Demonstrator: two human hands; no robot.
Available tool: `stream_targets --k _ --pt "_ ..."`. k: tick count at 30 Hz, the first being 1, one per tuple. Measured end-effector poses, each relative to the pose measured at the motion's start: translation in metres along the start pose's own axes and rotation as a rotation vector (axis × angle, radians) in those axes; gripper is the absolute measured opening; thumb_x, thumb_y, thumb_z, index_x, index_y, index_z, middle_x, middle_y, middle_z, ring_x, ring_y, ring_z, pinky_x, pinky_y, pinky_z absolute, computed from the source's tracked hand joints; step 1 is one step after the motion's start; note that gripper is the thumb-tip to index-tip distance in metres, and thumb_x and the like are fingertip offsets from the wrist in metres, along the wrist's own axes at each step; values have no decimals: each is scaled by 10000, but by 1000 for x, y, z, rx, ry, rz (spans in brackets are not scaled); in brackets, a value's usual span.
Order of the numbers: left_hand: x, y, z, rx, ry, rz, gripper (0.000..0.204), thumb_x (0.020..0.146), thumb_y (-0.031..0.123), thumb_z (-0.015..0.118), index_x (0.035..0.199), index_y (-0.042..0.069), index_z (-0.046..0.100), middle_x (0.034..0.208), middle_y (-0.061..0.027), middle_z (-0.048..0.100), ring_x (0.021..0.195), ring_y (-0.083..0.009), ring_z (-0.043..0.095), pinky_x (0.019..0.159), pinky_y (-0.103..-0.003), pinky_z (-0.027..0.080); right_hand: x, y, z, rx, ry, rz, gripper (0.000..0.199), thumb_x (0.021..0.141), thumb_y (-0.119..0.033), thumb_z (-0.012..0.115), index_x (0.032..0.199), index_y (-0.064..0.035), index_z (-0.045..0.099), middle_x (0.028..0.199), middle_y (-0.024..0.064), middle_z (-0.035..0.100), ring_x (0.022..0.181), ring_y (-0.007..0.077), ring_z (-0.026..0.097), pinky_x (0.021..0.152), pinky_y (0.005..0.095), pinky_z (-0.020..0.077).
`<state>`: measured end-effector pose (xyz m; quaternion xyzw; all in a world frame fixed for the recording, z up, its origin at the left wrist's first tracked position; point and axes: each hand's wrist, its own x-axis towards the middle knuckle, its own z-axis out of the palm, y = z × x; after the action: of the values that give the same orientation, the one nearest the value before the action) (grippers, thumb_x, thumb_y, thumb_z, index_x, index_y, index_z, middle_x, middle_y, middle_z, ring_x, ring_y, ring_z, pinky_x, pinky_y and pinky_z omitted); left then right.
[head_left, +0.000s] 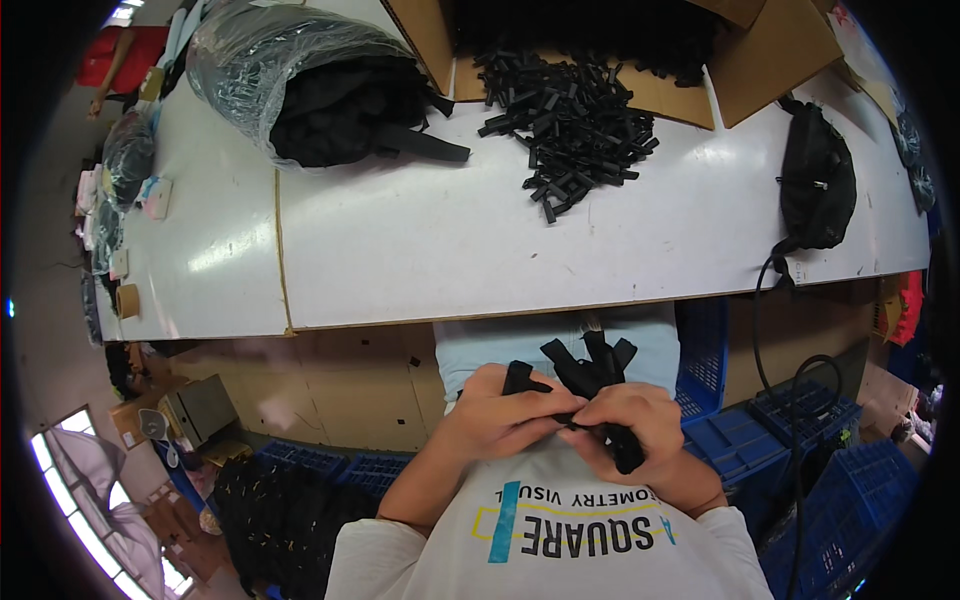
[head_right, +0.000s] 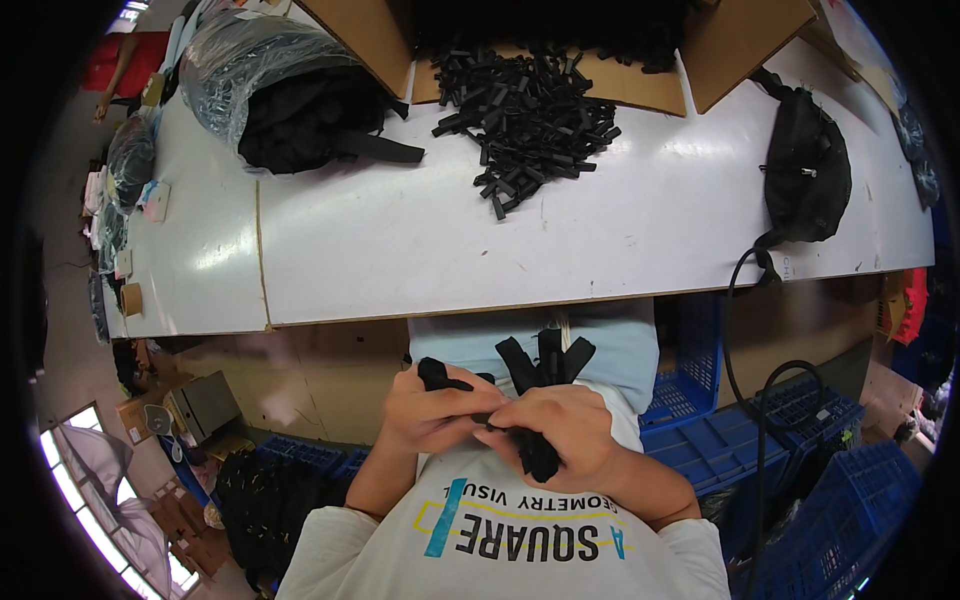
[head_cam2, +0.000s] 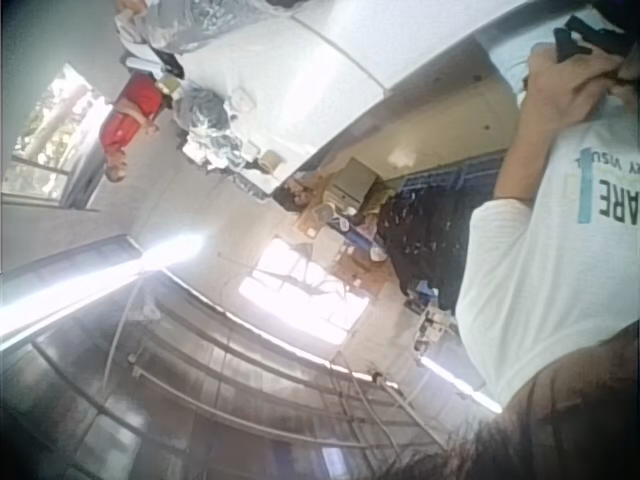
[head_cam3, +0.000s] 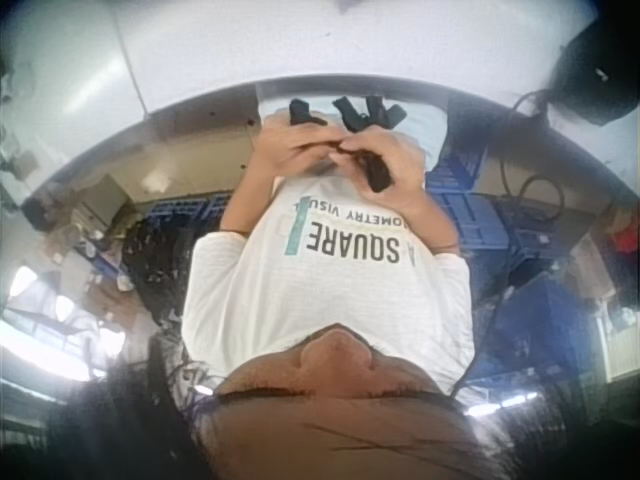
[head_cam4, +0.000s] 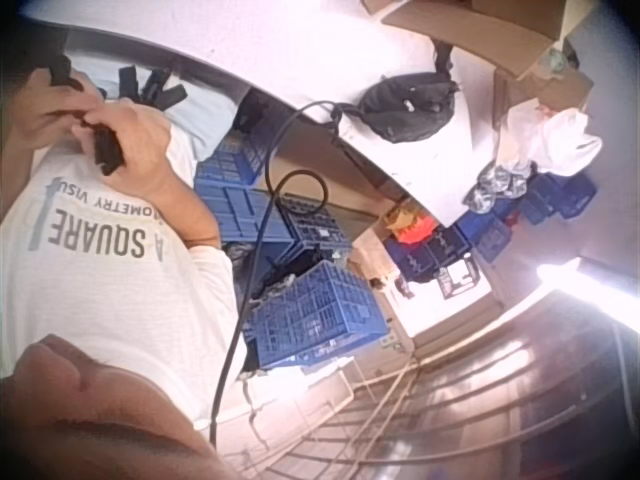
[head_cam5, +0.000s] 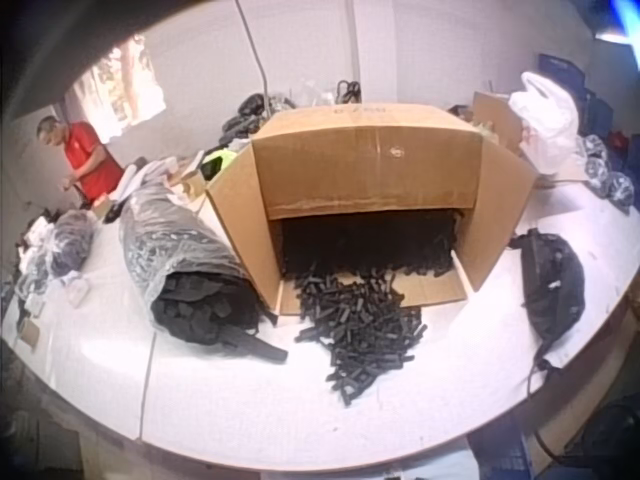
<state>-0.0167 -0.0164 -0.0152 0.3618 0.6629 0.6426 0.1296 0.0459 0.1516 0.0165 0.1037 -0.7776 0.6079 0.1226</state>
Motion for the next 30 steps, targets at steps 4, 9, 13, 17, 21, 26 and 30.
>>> stream_targets --k 4,9,13,17,21,26,30 --pt "-1 0 2 56 21 41 333 607 -44 692 920 68 680 730 -78 643 578 -220 613 518 -283 477 1 -1 1 2 -10 13 269 644 27 760 825 -18 566 593 65 588 448 147 557 430 233 427" --pt "0 2 1 85 21 48 315 609 -56 691 903 55 678 719 -72 641 558 -204 609 501 -274 475 3 -2 2 -2 -14 20 269 633 36 756 828 -16 577 591 74 572 452 179 551 412 257 409" --pt "2 3 1 77 52 78 294 572 -70 645 847 31 668 689 -81 630 528 -192 590 481 -264 472 2 -2 4 27 4 49 270 630 41 751 833 -17 584 601 79 564 456 195 547 400 273 397" --pt "0 0 1 50 44 72 284 574 -58 651 845 23 665 690 -86 628 529 -203 590 485 -265 474 3 -3 2 -30 -26 75 258 641 29 749 833 -19 585 625 78 576 461 197 553 398 275 396" --pt "-6 -5 2 70 50 48 293 615 -35 703 897 41 671 706 -74 634 552 -217 603 504 -268 476 2 -1 4 -25 -22 97 249 642 21 753 823 -21 587 644 79 588 470 197 563 401 273 402" --pt "-3 -2 6 92 45 2 301 556 -59 651 846 17 670 683 -107 635 554 -220 611 525 -269 497 2 0 2 -56 8 40 238 648 11 745 811 -25 574 584 53 583 441 131 553 413 225 393" --pt "-1 0 3 84 4 4 283 542 -70 634 816 -7 664 694 -126 636 562 -219 619 532 -273 506 5 -2 -1 -90 -4 24 239 649 7 747 810 -26 575 581 46 582 441 128 552 413 222 394"
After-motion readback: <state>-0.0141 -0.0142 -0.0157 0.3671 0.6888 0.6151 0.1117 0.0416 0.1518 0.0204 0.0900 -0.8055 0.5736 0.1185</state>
